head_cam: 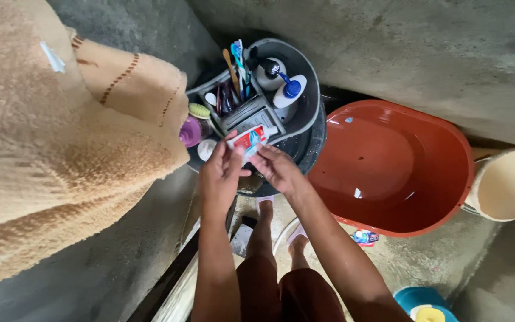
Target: The person gathers scattered bathroom items from a wet floor, including soap bars, toothpaste, toothbrushes, and bottles, and places them into a gray caddy. The person repeatedly rinses items under a running hose and arranges them in the caddy.
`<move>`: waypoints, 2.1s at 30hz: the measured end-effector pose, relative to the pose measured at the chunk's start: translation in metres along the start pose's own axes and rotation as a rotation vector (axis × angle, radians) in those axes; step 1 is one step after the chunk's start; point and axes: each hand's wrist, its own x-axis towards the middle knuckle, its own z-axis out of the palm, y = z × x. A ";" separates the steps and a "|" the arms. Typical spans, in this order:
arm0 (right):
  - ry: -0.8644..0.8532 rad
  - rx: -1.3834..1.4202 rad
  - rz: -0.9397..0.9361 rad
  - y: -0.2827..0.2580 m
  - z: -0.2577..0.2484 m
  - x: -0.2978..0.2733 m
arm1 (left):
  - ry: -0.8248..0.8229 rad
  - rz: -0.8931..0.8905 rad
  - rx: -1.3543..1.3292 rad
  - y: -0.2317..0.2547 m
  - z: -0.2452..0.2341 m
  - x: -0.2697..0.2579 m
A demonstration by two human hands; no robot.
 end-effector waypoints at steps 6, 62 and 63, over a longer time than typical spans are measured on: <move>0.098 -0.593 -0.350 -0.040 0.085 -0.066 | 0.289 0.436 0.912 0.036 -0.021 -0.011; 0.216 -0.527 -0.322 -0.031 -0.058 -0.047 | 0.609 0.472 0.816 -0.052 0.009 0.124; 0.349 -0.393 -0.277 -0.035 -0.057 -0.034 | 0.554 0.316 0.776 -0.057 0.010 0.124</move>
